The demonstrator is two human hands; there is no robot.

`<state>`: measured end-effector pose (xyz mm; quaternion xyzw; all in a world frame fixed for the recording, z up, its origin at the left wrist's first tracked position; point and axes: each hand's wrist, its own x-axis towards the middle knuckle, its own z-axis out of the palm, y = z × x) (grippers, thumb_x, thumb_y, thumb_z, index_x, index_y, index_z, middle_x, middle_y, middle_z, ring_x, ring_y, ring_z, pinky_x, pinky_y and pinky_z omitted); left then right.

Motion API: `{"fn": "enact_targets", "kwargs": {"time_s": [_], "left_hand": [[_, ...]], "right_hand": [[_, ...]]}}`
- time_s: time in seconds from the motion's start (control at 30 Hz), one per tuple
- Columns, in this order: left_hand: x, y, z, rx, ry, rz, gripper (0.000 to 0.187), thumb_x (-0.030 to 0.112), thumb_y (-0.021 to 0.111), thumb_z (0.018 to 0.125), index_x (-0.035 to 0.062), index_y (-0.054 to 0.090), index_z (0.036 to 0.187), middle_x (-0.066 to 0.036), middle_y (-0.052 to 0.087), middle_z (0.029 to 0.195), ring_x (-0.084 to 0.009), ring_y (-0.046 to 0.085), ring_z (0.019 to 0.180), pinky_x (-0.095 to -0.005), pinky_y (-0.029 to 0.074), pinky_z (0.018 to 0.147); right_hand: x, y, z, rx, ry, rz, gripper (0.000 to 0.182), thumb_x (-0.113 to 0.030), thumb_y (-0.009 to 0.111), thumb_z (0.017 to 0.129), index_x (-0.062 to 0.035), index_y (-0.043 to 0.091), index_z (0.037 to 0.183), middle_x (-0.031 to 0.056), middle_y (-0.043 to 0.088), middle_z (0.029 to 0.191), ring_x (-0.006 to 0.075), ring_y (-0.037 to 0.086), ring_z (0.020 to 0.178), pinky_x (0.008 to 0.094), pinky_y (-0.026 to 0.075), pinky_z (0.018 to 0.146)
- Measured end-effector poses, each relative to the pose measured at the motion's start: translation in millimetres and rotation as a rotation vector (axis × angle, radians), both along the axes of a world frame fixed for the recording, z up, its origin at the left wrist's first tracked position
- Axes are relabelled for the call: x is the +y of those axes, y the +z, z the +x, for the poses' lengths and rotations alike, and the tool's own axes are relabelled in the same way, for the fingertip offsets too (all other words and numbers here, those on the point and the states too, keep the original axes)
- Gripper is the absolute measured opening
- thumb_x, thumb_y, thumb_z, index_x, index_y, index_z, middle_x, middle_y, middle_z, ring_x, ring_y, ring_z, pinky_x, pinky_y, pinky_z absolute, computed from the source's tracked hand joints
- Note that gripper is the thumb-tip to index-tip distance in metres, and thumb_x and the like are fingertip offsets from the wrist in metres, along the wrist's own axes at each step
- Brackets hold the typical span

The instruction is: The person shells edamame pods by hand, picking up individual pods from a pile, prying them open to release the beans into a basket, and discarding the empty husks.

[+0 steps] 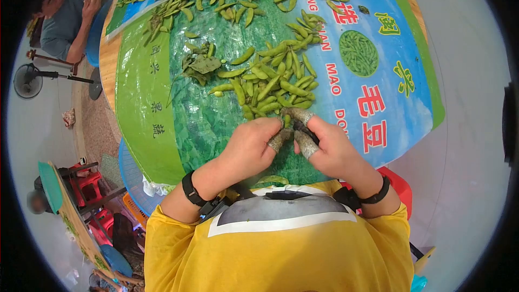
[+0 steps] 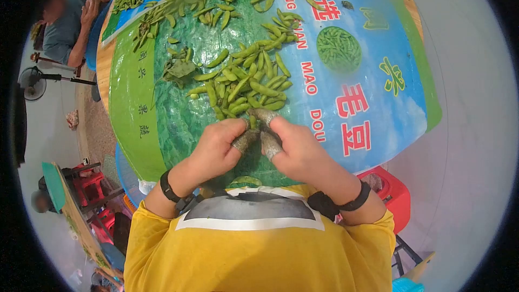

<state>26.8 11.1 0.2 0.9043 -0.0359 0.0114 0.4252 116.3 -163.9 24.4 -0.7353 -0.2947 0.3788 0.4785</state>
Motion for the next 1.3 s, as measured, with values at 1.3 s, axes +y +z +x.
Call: {"fn": "enact_targets", "kwargs": {"time_s": [1.3], "left_hand": [[-2,19,29,0.291,0.279,-1.015,0.023,0.002,0.035,0.076,0.0029,0.055,0.089,0.001,0.05,0.071,-0.0059,0.043,0.058,-0.0199,0.035,0.049]], "right_hand": [[32,-2,20,-0.237,-0.321,0.146,0.024,-0.014,0.067,0.076,0.0002,0.055,0.091,0.0063,0.062,0.074,0.0141,0.059,0.062,0.0272,0.047,0.057]]}}
